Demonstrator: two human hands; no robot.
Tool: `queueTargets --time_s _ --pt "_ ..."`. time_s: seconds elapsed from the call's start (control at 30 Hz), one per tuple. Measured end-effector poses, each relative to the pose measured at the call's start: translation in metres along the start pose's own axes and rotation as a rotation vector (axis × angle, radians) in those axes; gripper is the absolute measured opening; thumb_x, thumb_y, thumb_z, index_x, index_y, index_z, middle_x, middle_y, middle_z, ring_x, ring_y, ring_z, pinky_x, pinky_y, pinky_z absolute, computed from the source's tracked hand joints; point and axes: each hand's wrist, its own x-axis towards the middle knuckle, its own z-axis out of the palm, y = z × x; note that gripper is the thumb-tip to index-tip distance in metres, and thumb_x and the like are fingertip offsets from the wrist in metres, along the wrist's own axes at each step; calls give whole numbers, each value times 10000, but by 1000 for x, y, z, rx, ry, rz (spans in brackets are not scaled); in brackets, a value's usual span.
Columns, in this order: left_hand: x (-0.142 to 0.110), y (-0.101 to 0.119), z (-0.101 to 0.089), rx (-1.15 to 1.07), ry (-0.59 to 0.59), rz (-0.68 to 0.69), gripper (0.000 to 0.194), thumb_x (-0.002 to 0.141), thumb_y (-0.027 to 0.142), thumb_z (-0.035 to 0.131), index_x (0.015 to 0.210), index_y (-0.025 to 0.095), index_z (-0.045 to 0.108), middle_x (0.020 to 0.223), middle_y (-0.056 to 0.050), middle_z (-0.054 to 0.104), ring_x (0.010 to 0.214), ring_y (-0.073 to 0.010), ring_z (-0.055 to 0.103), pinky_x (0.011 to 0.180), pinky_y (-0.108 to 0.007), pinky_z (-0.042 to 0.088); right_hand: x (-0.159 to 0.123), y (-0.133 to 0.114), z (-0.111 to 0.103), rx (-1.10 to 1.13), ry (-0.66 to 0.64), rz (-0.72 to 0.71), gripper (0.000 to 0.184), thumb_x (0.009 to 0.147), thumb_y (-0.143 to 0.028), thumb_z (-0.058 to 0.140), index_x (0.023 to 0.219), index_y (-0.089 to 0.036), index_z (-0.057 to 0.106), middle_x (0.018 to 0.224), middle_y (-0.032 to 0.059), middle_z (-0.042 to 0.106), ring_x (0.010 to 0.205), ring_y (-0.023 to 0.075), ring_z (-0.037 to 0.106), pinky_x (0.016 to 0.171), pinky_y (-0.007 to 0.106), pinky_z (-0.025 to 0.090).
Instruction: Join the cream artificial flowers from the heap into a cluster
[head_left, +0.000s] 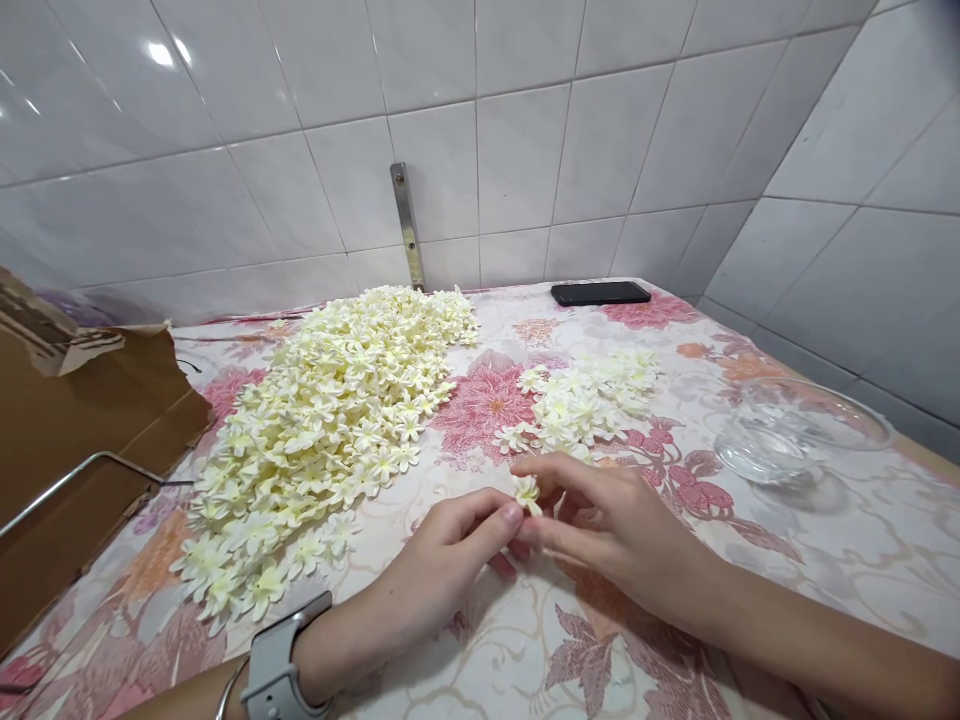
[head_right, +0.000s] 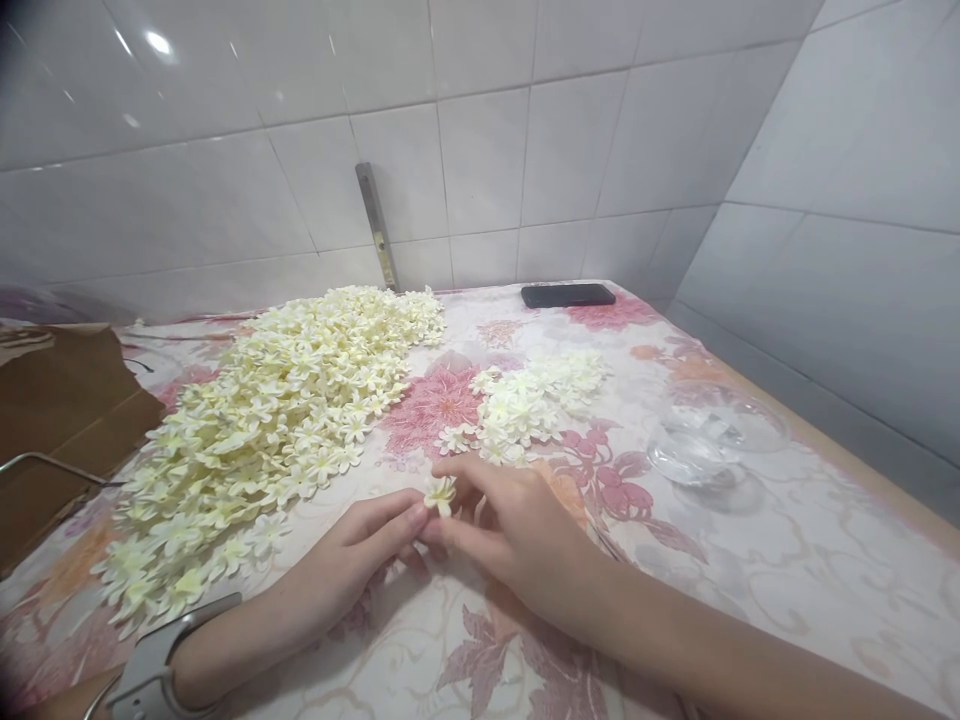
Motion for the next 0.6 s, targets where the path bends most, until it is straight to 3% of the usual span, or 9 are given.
queueTargets --time_s 0.1,0.17,0.27,0.37,0.47,0.6 --pt "-1 0 1 -120 40 -18 174 763 326 656 823 163 659 755 -3 630 713 -129 568 684 -220 447 -1 1 0 -47 15 38 97 786 -230 636 866 -202 589 668 -30 595 578 128 546 528 229 430" --pt "-2 -1 1 -161 71 -5 205 716 266 709 895 176 668 796 -6 656 744 -137 587 693 -222 456 -2 0 0 -79 19 37 101 761 -193 652 835 -199 584 644 -36 565 566 127 525 510 225 417" --pt "-1 -1 0 -126 141 21 115 739 242 687 811 152 685 752 -12 658 707 -123 578 654 -202 448 -2 -2 0 -26 12 -2 144 754 -196 670 881 -206 603 690 -29 593 608 132 553 544 228 436" --pt "0 -1 -1 -141 181 36 101 764 239 660 798 144 670 746 -12 658 689 -109 580 644 -189 449 0 -2 -2 93 48 -20 78 852 -219 560 872 -223 635 779 -8 654 729 142 607 653 238 459" --pt "1 -2 -1 -182 228 65 159 733 221 693 856 185 599 703 26 640 665 -108 591 629 -195 464 0 -3 -3 218 38 54 132 867 -223 537 796 -221 648 749 -12 666 706 135 613 632 225 457" --pt "0 -1 -2 -55 311 164 136 712 191 707 714 184 572 669 51 591 623 -87 550 564 -167 436 -2 -7 -2 355 15 148 138 851 -292 578 764 -201 634 723 -4 635 668 134 592 602 226 452"
